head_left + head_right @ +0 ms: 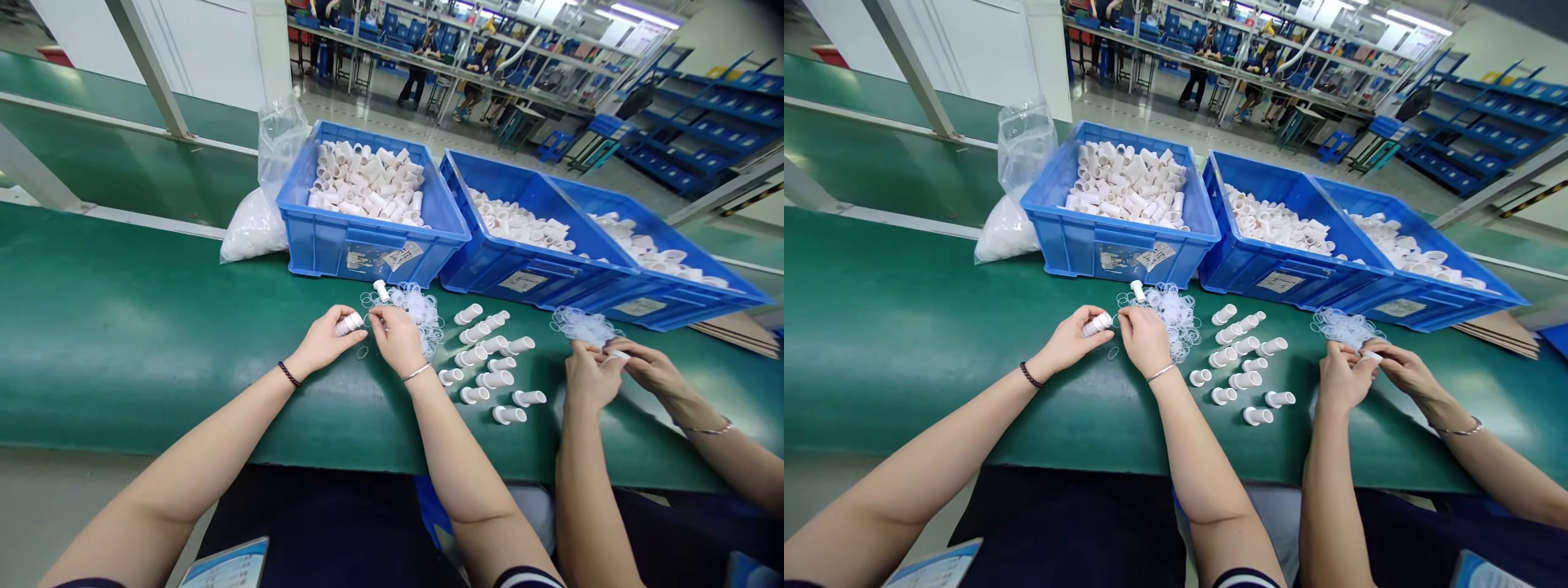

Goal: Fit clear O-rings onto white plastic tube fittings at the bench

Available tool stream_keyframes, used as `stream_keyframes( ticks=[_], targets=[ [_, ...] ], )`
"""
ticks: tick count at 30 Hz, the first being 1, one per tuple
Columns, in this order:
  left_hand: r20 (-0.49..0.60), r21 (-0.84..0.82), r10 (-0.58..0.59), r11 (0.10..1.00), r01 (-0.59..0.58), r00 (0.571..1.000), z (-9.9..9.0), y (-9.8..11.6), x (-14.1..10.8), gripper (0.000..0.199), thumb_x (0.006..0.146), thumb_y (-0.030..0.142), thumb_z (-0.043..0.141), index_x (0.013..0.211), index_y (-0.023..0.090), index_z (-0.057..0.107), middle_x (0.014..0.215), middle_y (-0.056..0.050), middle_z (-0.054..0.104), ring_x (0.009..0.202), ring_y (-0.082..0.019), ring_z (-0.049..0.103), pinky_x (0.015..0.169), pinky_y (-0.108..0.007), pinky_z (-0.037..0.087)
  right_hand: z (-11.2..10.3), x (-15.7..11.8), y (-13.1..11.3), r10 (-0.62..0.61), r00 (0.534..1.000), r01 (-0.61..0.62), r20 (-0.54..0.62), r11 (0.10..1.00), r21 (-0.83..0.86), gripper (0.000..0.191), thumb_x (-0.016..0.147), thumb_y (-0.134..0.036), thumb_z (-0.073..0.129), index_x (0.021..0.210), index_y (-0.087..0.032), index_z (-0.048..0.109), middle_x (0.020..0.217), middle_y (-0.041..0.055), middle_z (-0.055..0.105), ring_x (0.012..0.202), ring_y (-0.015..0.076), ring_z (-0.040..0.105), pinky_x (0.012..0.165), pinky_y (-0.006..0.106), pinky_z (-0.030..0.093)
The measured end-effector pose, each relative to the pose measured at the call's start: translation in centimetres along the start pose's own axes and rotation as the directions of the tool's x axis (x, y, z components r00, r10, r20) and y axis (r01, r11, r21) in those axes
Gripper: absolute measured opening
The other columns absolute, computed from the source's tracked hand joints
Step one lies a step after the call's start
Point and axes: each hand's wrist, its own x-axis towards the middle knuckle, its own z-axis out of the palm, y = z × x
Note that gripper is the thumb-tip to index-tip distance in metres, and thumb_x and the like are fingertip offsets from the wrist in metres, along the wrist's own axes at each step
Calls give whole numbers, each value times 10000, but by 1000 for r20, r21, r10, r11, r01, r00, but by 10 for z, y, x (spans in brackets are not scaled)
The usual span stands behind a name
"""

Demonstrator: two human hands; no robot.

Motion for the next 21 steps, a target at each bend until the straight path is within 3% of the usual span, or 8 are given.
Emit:
stream_keyframes(
  ticks=[4, 8, 16, 21],
  targets=[
    [-40, 20, -36, 999, 37, 999, -1, -1, 1, 412, 754, 473, 625, 1053, 206, 530, 1000, -26, 629, 887, -182, 580, 784, -300, 443, -2, 0, 2, 46, 999, -45, -21, 998, 32, 161, 912, -263, 481, 934, -197, 626, 900, 49, 675, 837, 195, 589, 784, 318, 452],
    [-16, 54, -6, 998, 7, 1000, -2, 1, 0, 406, 759, 485, 622, 1044, 210, 531, 995, -19, 626, 868, -177, 574, 753, -285, 434, 0, -1, -4, 3, 1000, -4, 6, 992, 122, 159, 916, -261, 473, 925, -192, 616, 880, 42, 660, 837, 181, 582, 778, 300, 452],
    [88, 140, 132, 980, -144, 987, 2, 6, -5, 250, 868, 442, 486, 928, 216, 574, 854, -21, 626, 770, -183, 560, 696, -287, 393, 1, -1, -6, -74, 992, 71, 105, 997, 26, 198, 935, -259, 434, 956, -212, 625, 903, 49, 644, 894, 193, 549, 807, 315, 435],
    [172, 242, 226, 934, -263, 959, 0, 8, -4, 198, 867, 379, 494, 916, 212, 586, 879, -52, 627, 861, -230, 553, 797, -347, 387, -2, 1, -1, -72, 984, 64, 163, 997, 52, 193, 928, -247, 434, 923, -211, 624, 902, 51, 640, 901, 194, 542, 830, 333, 431]
  ],
)
